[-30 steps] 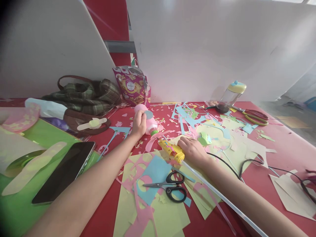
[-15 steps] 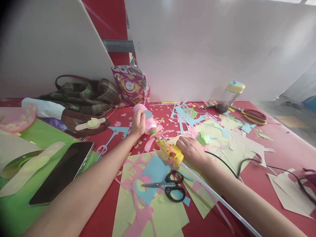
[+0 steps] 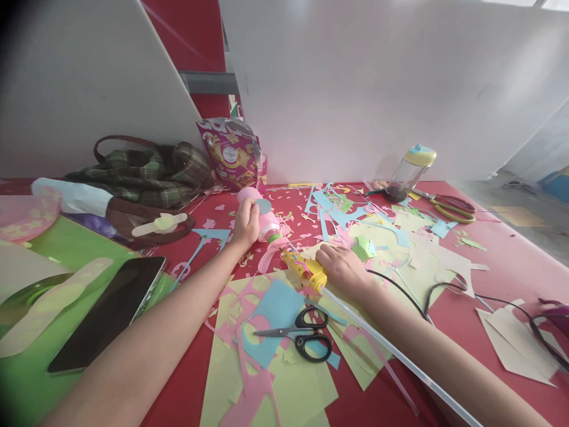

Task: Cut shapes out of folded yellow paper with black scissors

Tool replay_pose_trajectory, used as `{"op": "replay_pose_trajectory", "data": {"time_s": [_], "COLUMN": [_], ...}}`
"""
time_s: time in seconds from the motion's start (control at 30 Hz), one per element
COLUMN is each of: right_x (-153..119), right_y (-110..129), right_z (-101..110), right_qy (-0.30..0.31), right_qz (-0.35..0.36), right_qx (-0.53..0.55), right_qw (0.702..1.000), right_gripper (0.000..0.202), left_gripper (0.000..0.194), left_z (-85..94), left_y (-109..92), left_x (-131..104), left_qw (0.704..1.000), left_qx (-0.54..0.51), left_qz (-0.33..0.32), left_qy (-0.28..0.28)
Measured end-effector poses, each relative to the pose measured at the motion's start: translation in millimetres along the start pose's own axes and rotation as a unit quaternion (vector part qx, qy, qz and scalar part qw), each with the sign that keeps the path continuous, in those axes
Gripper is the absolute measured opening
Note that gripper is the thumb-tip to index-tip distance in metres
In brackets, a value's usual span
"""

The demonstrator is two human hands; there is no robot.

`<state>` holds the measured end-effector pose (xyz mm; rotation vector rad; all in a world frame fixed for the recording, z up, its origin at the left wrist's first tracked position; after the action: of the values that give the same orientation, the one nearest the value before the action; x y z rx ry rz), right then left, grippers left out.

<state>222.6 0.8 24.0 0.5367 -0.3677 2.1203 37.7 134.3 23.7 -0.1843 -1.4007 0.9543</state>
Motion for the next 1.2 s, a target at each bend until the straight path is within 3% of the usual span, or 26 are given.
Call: {"op": "replay_pose_trajectory", "data": {"time_s": [0.37, 0.57, 0.67, 0.93, 1.03, 1.07, 1.2], "right_x": [-6, -7, -7, 2, 21, 30, 60], "right_y": [-10, -32, -43, -57, -48, -42, -14], "right_z": [7, 3, 4, 36, 48, 52, 52], "right_qy": [0.014, 0.014, 0.022, 0.035, -0.001, -0.038, -0.118], "right_qz": [-0.08, -0.15, -0.167, -0.158, -0.16, -0.162, -0.148], "right_qx": [-0.028, -0.039, -0.028, 0.009, 0.009, 0.018, 0.039], "right_qw": [0.996, 0.988, 0.985, 0.987, 0.987, 0.986, 0.981], "right_gripper": [0.008, 0.032, 0.034, 0.024, 0.027, 0.026, 0.016], "left_gripper": [0.021, 0.019, 0.017, 0.012, 0.012, 0.012, 0.017], "left_z": [1.3, 0.9, -0.3, 0.8, 1.1, 1.3, 2.4], "left_y": [-1, -6, -12, -52, -74, -81, -104], "left_x": [0, 1, 2, 6, 4, 4, 3], "left_qw": [1.0, 1.0, 0.999, 0.991, 0.98, 0.976, 0.965], "left_qx": [0.006, 0.006, 0.009, 0.04, 0.043, 0.043, 0.043], "left_qz": [0.004, -0.013, -0.033, -0.124, -0.175, -0.189, -0.225], "left_qy": [0.0, 0.003, 0.005, 0.037, 0.083, 0.096, 0.131]}}
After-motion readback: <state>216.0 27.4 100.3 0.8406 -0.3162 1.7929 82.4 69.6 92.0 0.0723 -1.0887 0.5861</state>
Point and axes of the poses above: each hand's wrist, its own x-axis towards the middle knuckle, its own z-axis out of the back of the hand, y = z × x, the point moved 5 cm from there along x, towards the middle knuckle, and after that the axes turned 11 degrees about -y, right-handed, at the moved point
